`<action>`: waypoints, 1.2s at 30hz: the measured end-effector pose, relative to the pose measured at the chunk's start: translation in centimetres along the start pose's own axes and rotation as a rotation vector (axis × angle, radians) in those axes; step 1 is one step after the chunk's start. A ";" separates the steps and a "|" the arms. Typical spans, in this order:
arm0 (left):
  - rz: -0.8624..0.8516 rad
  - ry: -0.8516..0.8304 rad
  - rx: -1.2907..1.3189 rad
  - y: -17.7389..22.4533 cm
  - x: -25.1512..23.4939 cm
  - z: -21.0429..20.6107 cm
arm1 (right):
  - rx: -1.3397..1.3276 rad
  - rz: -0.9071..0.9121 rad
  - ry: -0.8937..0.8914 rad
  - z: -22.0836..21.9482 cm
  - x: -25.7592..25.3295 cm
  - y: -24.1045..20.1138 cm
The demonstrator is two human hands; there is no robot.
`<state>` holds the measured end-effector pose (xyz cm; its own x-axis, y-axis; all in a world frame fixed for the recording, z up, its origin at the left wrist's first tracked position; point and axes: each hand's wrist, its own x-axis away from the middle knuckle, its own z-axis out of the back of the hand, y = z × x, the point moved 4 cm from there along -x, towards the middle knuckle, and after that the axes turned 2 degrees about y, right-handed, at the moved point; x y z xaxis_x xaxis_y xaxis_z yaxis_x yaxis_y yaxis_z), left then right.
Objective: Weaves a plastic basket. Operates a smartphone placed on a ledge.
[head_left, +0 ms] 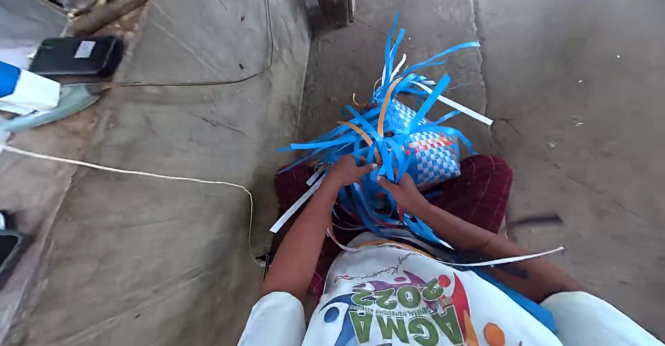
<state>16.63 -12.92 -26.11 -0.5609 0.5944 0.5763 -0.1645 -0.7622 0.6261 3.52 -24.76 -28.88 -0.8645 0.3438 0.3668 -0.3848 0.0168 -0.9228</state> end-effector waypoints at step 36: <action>-0.469 0.651 -0.028 4.4 5.0 0.7 | -0.101 0.036 0.312 2.1 -2.4 -1.7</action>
<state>13.66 -13.14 -20.13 -0.7875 0.5920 -0.1711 -0.5157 -0.4811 0.7089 5.55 -27.60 -27.94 -0.7301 0.6170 0.2938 -0.3080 0.0866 -0.9474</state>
